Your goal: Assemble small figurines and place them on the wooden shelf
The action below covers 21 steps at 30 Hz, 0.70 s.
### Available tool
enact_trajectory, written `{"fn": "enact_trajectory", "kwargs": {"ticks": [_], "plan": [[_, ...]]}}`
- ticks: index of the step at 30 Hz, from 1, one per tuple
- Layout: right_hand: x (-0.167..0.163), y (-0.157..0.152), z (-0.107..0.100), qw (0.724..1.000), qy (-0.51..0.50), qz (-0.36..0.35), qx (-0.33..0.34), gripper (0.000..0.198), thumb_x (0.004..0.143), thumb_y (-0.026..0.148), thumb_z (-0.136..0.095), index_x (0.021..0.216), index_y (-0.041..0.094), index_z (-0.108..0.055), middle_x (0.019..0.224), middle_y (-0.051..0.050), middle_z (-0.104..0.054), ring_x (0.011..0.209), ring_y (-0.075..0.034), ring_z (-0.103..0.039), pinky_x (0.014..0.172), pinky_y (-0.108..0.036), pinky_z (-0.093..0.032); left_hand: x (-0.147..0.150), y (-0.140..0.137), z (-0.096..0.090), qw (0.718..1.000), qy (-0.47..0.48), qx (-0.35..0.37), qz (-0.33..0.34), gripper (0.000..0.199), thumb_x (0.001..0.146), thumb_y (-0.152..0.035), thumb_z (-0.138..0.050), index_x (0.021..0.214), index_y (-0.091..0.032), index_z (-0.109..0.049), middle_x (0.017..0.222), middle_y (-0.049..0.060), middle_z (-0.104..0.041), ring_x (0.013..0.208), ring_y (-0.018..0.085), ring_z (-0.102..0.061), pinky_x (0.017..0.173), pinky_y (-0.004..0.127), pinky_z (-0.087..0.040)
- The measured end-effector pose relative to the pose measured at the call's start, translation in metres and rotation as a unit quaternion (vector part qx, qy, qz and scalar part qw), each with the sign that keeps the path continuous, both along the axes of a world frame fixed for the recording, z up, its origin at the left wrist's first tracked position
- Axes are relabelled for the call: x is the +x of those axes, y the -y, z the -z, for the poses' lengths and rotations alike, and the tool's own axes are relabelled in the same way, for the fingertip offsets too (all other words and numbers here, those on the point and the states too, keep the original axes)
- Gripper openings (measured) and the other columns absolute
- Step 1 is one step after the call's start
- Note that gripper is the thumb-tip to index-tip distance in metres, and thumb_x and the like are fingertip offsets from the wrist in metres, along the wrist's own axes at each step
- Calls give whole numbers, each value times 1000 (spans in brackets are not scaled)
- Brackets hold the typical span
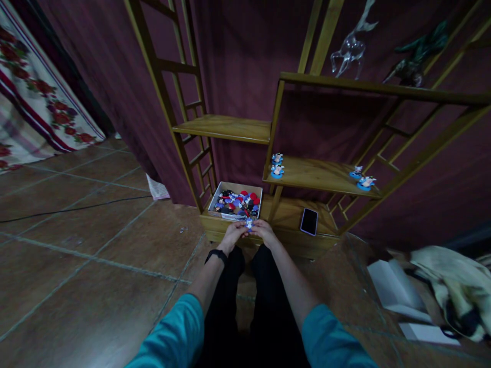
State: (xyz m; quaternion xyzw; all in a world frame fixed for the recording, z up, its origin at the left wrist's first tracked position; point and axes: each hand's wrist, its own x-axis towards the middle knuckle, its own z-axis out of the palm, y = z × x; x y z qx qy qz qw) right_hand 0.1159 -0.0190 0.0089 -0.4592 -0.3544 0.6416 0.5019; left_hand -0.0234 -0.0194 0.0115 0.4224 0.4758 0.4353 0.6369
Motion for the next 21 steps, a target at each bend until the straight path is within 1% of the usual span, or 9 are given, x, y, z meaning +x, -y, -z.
{"fn": "enact_trajectory", "kwargs": {"ticks": [3, 17, 21], "plan": [[0, 0, 0, 1000, 1, -1, 0, 31, 49, 20, -74, 73, 16, -56, 70, 1, -64, 62, -13, -62, 69, -31, -52, 0, 0, 0, 1000, 2, -3, -6, 28, 58, -22, -72, 82, -11, -64, 59, 2, -63, 47, 7, -53, 45, 17, -37], [1, 6, -9, 1000, -3, -3, 12, 29, 49, 22, -75, 71, 16, -57, 71, 0, -64, 63, -14, -63, 70, -33, -53, 0, 2, -3, 1000, 4, -1, 3, 32, 56, -26, -73, 82, -10, -66, 61, 4, -64, 48, 7, -53, 46, 18, -38], [1, 5, -7, 1000, -6, -7, 15, 29, 50, 23, -74, 72, 16, -57, 72, 0, -65, 63, -14, -63, 70, -33, -52, 0, 1, -2, 1000, 5, 3, 8, 31, 56, -26, -73, 82, -10, -66, 63, 4, -64, 48, 7, -53, 46, 18, -37]]}}
